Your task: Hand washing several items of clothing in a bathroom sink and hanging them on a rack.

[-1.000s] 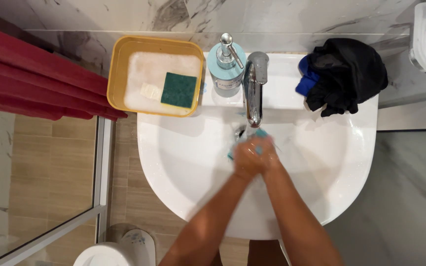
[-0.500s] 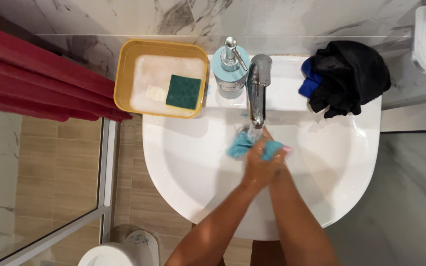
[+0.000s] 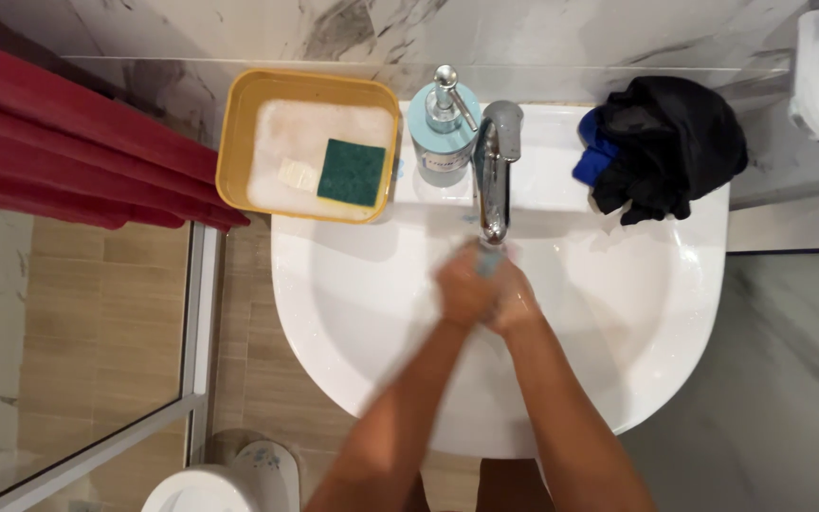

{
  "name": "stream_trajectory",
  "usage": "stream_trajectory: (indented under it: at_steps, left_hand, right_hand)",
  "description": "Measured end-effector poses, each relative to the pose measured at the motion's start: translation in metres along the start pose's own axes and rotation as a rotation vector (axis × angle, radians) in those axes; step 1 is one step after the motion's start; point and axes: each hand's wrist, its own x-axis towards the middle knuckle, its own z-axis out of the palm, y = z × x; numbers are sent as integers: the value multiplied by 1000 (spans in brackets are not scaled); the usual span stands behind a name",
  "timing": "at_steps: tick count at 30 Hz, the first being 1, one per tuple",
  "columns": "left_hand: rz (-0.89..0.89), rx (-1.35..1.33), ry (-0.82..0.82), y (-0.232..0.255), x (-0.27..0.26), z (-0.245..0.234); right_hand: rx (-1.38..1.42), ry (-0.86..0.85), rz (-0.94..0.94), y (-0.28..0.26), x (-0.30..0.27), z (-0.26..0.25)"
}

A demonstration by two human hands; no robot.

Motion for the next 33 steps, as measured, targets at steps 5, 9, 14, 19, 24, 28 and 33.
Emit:
stream_trajectory:
  at_steps: [5,9,14,19,24,28,33]
  left_hand:
    - [-310,-119,26,-25,35,-55]
    - [-846,-771,-74,-4,5,-20]
    - [-327,-67,6,21,-16,11]
    - [-486,367,-129,17,48,-54]
    - [-387,334,-305,-13,35,-73]
    - [-403,-211,-554,-60,21,-64]
    - [-568,-837,-555,-18,31,-72]
  right_hand:
    - [-78,137,-5,-39,-69,57]
    - [-66,11,-4,-16,-6,-16]
    - [90,-431,-181,21,31,-22]
    - [-203,-25,-34,-10,-30,13]
    - [-470,51,-44,-44,-71,51]
    - [-771,-52,-193,-62,-88,58]
    - [-877,153,-478,-54,-73,35]
